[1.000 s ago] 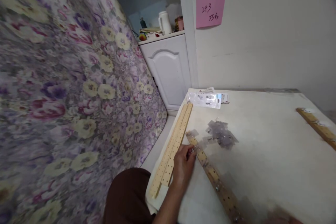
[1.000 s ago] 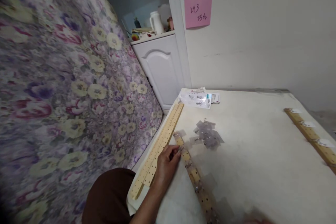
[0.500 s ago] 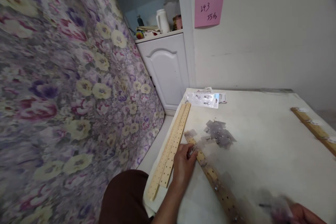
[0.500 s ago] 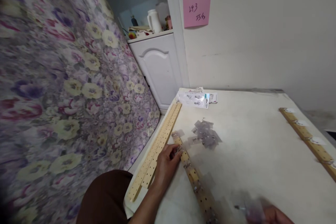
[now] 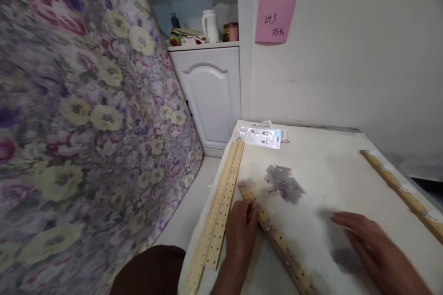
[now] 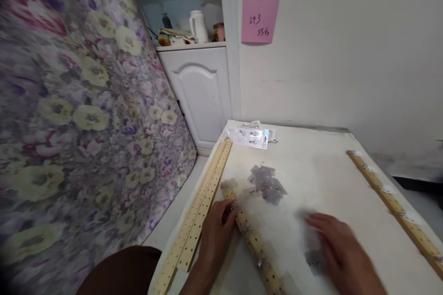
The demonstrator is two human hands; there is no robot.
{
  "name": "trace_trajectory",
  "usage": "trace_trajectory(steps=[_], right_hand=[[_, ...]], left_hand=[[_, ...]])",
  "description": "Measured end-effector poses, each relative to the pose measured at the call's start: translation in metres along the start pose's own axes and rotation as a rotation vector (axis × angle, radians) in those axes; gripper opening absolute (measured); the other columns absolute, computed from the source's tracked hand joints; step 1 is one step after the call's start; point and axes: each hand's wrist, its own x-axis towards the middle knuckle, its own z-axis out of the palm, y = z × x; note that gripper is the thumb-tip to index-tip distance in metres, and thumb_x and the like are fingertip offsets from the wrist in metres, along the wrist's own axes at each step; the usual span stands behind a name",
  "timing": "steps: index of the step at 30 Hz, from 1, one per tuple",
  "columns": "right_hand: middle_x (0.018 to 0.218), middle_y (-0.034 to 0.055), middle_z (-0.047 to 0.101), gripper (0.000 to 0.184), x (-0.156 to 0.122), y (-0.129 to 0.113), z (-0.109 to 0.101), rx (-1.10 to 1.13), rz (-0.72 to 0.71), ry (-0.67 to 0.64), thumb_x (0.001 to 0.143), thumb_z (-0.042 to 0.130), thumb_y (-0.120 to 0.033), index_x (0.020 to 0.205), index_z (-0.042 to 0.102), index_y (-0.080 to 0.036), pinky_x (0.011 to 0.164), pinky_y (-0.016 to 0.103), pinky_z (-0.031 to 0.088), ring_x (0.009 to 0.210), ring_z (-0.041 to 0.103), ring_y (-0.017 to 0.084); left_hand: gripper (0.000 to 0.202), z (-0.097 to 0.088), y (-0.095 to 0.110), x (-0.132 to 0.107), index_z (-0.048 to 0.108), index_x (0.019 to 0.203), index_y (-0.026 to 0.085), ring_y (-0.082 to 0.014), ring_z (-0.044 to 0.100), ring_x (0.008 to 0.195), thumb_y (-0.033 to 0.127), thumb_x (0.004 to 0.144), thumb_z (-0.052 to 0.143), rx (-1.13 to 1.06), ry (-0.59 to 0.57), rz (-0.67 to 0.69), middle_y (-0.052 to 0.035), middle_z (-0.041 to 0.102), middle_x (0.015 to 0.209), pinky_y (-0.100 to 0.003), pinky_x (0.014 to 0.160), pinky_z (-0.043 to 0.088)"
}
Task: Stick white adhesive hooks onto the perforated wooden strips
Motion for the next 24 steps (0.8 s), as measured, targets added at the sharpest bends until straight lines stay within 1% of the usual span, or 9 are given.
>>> trace_trajectory(steps=[1, 2, 4, 6, 8, 11, 14, 18, 24], right_hand=[[0.122, 0.0103, 0.062, 0.029, 0.011, -0.013, 0.017, -0.084, -0.138, -0.058, 0.084, 0.054, -0.019, 0.109, 0.066, -0.025, 0.097, 0.053, 0.043, 0.114, 0.053, 0.030], [0.125, 0.0104, 0.060, 0.034, 0.020, -0.027, 0.036, -0.123, -0.260, -0.127, 0.085, 0.049, -0.016, 0.114, 0.064, -0.026, 0.097, 0.053, 0.043, 0.115, 0.052, 0.029], [0.128, 0.0104, 0.059, 0.045, 0.037, -0.051, 0.071, -0.169, -0.424, -0.224, 0.085, 0.042, -0.007, 0.123, 0.058, -0.026, 0.096, 0.050, 0.045, 0.115, 0.052, 0.027], [0.129, 0.0111, 0.059, 0.050, 0.048, -0.067, 0.096, -0.201, -0.520, -0.271, 0.084, 0.042, -0.003, 0.127, 0.055, -0.024, 0.095, 0.049, 0.045, 0.113, 0.053, 0.026], [0.129, 0.0110, 0.059, 0.054, 0.054, -0.075, 0.110, -0.226, -0.560, -0.314, 0.083, 0.042, -0.002, 0.131, 0.051, -0.024, 0.095, 0.048, 0.046, 0.112, 0.053, 0.025], [0.128, 0.0102, 0.060, 0.055, 0.058, -0.078, 0.116, -0.237, -0.584, -0.343, 0.085, 0.043, -0.004, 0.135, 0.047, -0.026, 0.092, 0.046, 0.048, 0.109, 0.055, 0.025], [0.126, 0.0100, 0.062, 0.052, 0.060, -0.078, 0.117, -0.252, -0.581, -0.359, 0.086, 0.047, -0.008, 0.135, 0.047, -0.026, 0.090, 0.044, 0.049, 0.106, 0.057, 0.024], [0.124, 0.0088, 0.063, 0.049, 0.061, -0.081, 0.119, -0.297, -0.569, -0.373, 0.086, 0.050, -0.009, 0.132, 0.051, -0.025, 0.090, 0.042, 0.048, 0.105, 0.057, 0.023], [0.122, 0.0053, 0.066, 0.041, 0.061, -0.083, 0.124, -0.433, -0.474, -0.378, 0.087, 0.054, -0.016, 0.126, 0.058, -0.028, 0.086, 0.040, 0.046, 0.101, 0.058, 0.023]], left_hand=[[0.018, 0.001, -0.001, 0.000, 0.064, 0.098, 0.025, -0.0219, 0.059, 0.085, 0.028, 0.082, 0.056, -0.005, -0.003, -0.004, -0.0039, 0.064, 0.093, -0.033, 0.075, 0.043], [0.018, 0.001, -0.001, 0.001, 0.064, 0.098, 0.025, -0.0220, 0.059, 0.085, 0.028, 0.082, 0.056, -0.011, -0.006, -0.007, -0.0040, 0.064, 0.093, -0.033, 0.076, 0.043], [0.018, 0.002, -0.002, 0.001, 0.063, 0.098, 0.025, -0.0219, 0.059, 0.087, 0.026, 0.082, 0.056, -0.023, -0.012, -0.009, -0.0041, 0.064, 0.094, -0.033, 0.078, 0.043], [0.017, 0.002, -0.003, 0.001, 0.063, 0.097, 0.024, -0.0219, 0.059, 0.087, 0.025, 0.081, 0.057, -0.035, -0.013, -0.010, -0.0042, 0.064, 0.094, -0.033, 0.078, 0.043], [0.015, 0.002, -0.003, 0.000, 0.063, 0.095, 0.024, -0.0220, 0.058, 0.086, 0.026, 0.082, 0.056, -0.046, -0.013, -0.011, -0.0040, 0.064, 0.092, -0.033, 0.078, 0.043], [0.014, 0.001, -0.002, 0.000, 0.064, 0.093, 0.025, -0.0223, 0.058, 0.086, 0.027, 0.084, 0.055, -0.057, -0.016, -0.018, -0.0039, 0.065, 0.092, -0.034, 0.078, 0.042], [0.014, 0.001, -0.002, 0.000, 0.064, 0.094, 0.025, -0.0226, 0.059, 0.088, 0.025, 0.084, 0.054, -0.055, -0.025, -0.026, -0.0041, 0.064, 0.092, -0.034, 0.079, 0.041], [0.014, 0.001, -0.001, 0.001, 0.064, 0.093, 0.025, -0.0226, 0.059, 0.087, 0.025, 0.084, 0.053, -0.047, -0.026, -0.029, -0.0042, 0.064, 0.091, -0.034, 0.078, 0.042], [0.018, -0.003, 0.005, 0.000, 0.063, 0.095, 0.023, -0.0209, 0.059, 0.089, 0.025, 0.085, 0.048, -0.012, -0.053, -0.036, -0.0041, 0.065, 0.093, -0.031, 0.079, 0.042]])
